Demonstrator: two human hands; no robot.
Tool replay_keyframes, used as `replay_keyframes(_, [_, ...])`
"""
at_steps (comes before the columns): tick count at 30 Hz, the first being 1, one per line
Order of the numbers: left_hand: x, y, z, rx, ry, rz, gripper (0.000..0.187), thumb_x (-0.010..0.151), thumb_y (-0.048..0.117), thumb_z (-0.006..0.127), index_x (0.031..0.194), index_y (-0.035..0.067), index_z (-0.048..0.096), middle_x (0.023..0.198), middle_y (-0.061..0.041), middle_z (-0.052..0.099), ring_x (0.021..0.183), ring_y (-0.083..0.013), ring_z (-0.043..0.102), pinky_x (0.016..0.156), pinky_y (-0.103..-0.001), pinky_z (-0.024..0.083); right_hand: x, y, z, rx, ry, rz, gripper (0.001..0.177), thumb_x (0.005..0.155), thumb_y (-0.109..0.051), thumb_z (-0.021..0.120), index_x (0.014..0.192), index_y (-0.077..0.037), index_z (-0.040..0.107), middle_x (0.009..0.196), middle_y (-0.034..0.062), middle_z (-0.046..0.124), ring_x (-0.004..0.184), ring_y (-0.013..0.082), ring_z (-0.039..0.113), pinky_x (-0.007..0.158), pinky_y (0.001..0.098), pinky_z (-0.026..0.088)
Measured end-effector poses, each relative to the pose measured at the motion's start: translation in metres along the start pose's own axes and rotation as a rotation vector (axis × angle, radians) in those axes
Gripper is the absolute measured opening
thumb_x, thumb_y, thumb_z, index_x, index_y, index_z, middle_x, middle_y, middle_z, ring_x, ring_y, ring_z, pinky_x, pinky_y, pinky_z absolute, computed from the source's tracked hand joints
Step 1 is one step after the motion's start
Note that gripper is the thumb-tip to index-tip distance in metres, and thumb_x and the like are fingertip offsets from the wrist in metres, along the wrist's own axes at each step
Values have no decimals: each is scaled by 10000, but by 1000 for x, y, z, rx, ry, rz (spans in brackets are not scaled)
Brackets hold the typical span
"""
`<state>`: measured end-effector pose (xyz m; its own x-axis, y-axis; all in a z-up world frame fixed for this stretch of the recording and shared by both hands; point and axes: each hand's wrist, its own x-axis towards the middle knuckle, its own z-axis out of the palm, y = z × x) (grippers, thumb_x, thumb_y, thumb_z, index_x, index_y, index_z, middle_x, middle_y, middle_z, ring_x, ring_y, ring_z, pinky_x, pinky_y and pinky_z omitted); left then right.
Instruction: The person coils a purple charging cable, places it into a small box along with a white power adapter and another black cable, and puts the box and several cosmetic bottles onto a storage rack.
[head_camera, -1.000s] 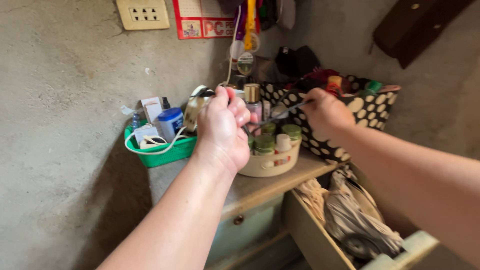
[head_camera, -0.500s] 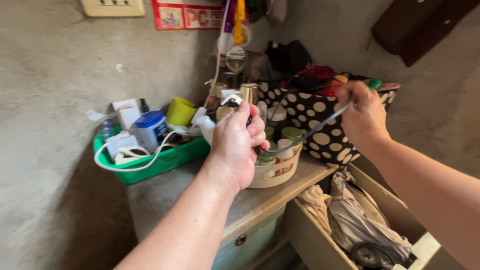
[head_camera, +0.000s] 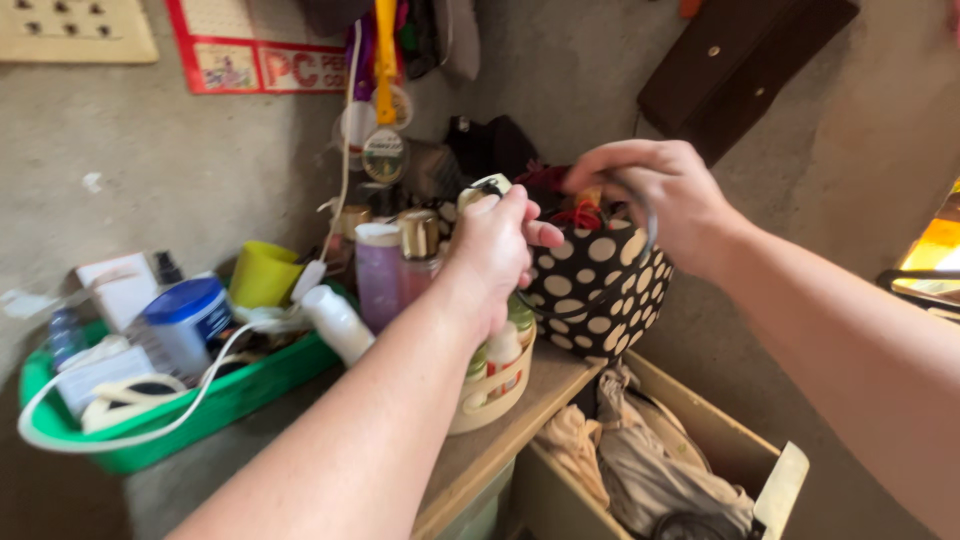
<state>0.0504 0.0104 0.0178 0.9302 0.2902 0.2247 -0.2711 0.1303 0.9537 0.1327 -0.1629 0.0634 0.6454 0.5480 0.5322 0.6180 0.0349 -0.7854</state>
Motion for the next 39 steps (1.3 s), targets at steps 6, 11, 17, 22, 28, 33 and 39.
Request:
replay_keyframes(6, [33, -11, -14, -96, -42, -181, 402, 1016, 497, 527, 884, 131, 629, 676, -7, 561, 566, -136, 443, 537, -311, 344, -16, 0, 36, -290, -328, -404, 300, 736, 56, 528, 914, 14, 766, 953, 64, 769, 943, 176, 676, 898, 316, 540])
replay_keyframes(11, [33, -24, -19, 89, -38, -174, 233, 946, 331, 586, 926, 120, 681, 703, -20, 589, 606, -144, 465, 541, -316, 354, 4, 23, 26, -28, -321, -121, 333, 744, 11, 535, 934, -6, 808, 850, 95, 755, 814, 215, 673, 800, 347, 537])
replay_keyframes(17, [24, -32, -15, 323, 50, -153, 280, 970, 344, 542, 973, 87, 654, 836, -45, 686, 686, -174, 508, 615, -348, 422, 90, 72, 29, -813, 69, 23, 282, 894, -242, 598, 1069, -210, 817, 901, 118, 788, 842, 280, 753, 806, 409, 578])
replay_keyframes(22, [7, -30, -12, 598, 165, -220, 358, 977, 363, 572, 1115, 40, 642, 977, -120, 721, 936, -274, 690, 820, -439, 554, 149, 98, 38, -1339, -344, 317, 489, 903, -502, 667, 1342, -289, 694, 1326, 85, 704, 1237, 299, 664, 1027, 490, 527])
replay_keyframes(28, [-7, -25, -7, 835, 209, -223, 419, 979, 410, 565, 1224, 74, 619, 1140, -182, 695, 1055, -335, 711, 932, -438, 562, 163, 117, 61, -1502, -420, 492, 886, 901, -657, 618, 1616, -243, 297, 1508, 103, 565, 1354, 309, 576, 1130, 516, 365])
replay_keyframes(33, [-14, -18, -7, 854, 229, -170, 396, 987, 412, 569, 1154, 65, 663, 1043, -157, 713, 967, -296, 706, 882, -428, 552, 153, 100, 68, -1357, -258, 632, 882, 823, -864, 586, 1494, -291, 564, 1472, 72, 615, 1406, 352, 487, 1103, 541, 403])
replay_keyframes(39, [-30, -16, -21, 670, 263, -82, 352, 994, 374, 551, 978, 61, 713, 716, -56, 634, 630, -174, 596, 589, -364, 487, 150, 104, 63, -1221, -182, 523, 730, 947, -657, 524, 1527, -213, 498, 1446, 153, 614, 1366, 398, 511, 1106, 599, 369])
